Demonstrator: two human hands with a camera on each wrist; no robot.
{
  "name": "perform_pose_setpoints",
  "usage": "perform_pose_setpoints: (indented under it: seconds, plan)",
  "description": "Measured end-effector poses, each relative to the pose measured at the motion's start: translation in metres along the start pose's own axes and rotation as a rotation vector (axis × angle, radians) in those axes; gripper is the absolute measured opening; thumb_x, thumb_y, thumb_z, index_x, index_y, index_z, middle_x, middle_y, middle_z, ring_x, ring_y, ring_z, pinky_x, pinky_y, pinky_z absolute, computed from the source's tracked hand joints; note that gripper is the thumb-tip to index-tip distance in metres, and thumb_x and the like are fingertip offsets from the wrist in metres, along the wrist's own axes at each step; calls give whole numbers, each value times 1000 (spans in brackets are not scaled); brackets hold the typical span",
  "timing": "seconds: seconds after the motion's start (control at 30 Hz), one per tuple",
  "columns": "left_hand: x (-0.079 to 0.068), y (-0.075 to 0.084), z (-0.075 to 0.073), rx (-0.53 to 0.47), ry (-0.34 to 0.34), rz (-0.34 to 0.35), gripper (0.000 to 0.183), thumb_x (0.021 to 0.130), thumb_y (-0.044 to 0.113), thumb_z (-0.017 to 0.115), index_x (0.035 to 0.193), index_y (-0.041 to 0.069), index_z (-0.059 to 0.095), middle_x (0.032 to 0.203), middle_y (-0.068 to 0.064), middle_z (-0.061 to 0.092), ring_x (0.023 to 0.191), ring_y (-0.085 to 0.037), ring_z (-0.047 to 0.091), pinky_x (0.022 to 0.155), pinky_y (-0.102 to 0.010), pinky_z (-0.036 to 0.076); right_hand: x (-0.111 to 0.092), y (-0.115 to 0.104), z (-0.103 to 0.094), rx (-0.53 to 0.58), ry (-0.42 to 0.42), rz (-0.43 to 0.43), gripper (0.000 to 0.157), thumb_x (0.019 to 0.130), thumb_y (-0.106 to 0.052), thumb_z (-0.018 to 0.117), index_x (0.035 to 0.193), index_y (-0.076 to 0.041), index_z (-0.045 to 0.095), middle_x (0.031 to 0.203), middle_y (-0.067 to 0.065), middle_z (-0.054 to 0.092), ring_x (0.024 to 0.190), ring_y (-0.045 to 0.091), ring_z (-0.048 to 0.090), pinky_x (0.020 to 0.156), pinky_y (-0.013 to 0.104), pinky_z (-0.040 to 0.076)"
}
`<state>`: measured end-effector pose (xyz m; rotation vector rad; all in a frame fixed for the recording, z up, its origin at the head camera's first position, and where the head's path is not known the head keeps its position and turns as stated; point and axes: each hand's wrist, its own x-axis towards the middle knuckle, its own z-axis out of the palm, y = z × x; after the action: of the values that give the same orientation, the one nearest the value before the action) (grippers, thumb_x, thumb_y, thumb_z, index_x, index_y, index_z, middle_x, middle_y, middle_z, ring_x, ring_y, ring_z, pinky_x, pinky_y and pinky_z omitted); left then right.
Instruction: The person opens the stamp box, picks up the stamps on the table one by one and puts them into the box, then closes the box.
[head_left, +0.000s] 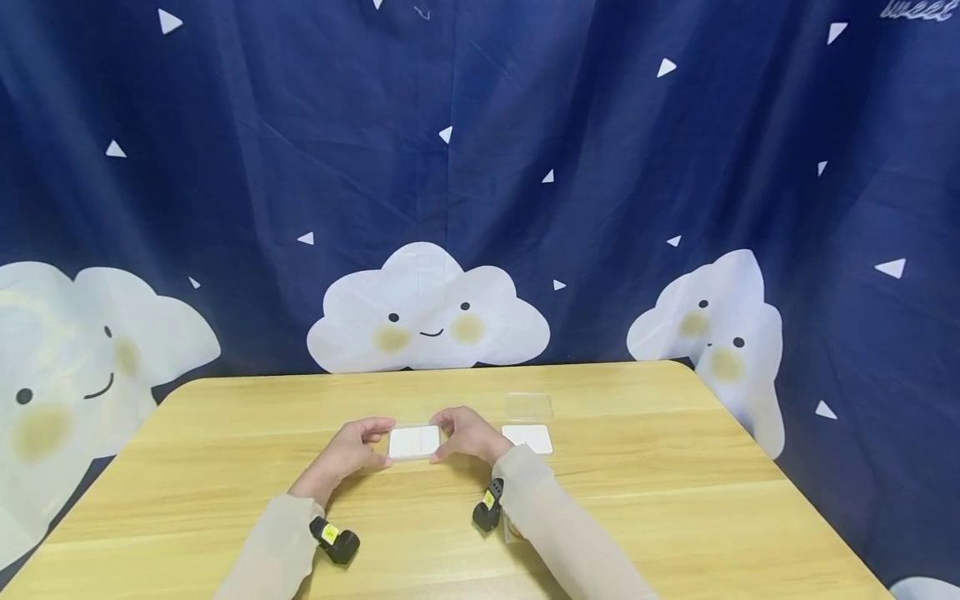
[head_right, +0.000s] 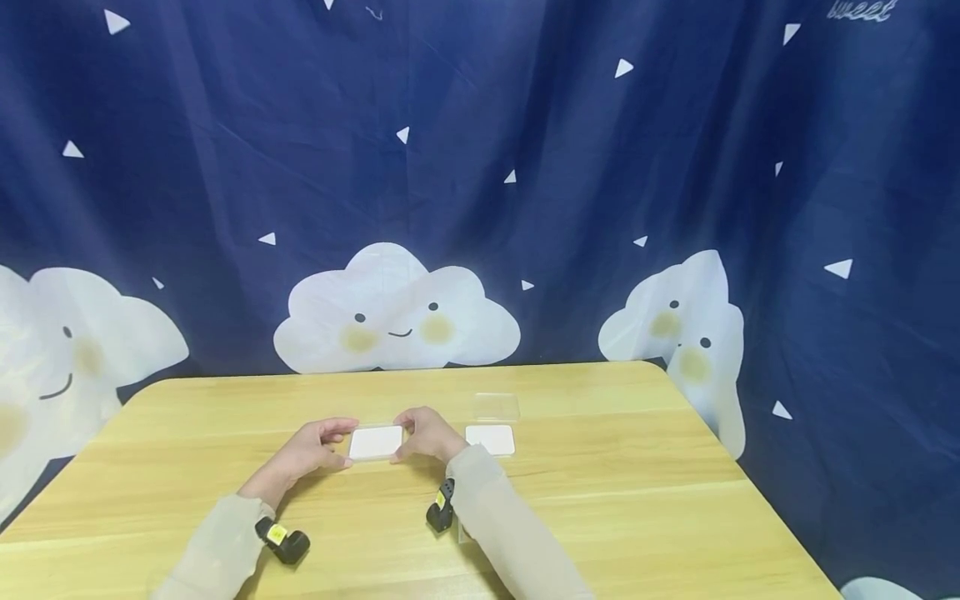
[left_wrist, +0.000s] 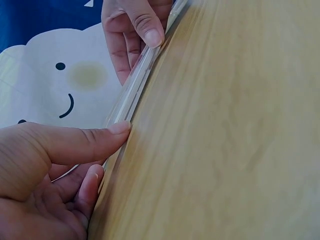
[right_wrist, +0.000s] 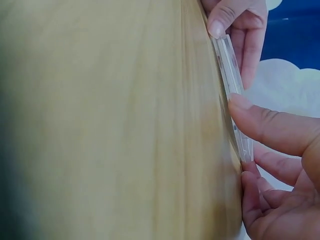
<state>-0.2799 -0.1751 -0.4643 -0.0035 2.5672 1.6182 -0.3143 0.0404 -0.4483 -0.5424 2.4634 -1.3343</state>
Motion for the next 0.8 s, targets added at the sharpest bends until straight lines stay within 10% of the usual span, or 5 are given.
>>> perform_pose_setpoints:
  seconds: [0.8]
  plan:
    - [2,-2,-2,4,-12,22,65,62,-13,73,124,1,59,125,-17,58,108,-29,48,93,-43,41,4,3,-2,41,-24,-1,51,60,2,83,107,-1,64,100,6,61,91,18,49,89,36,41]
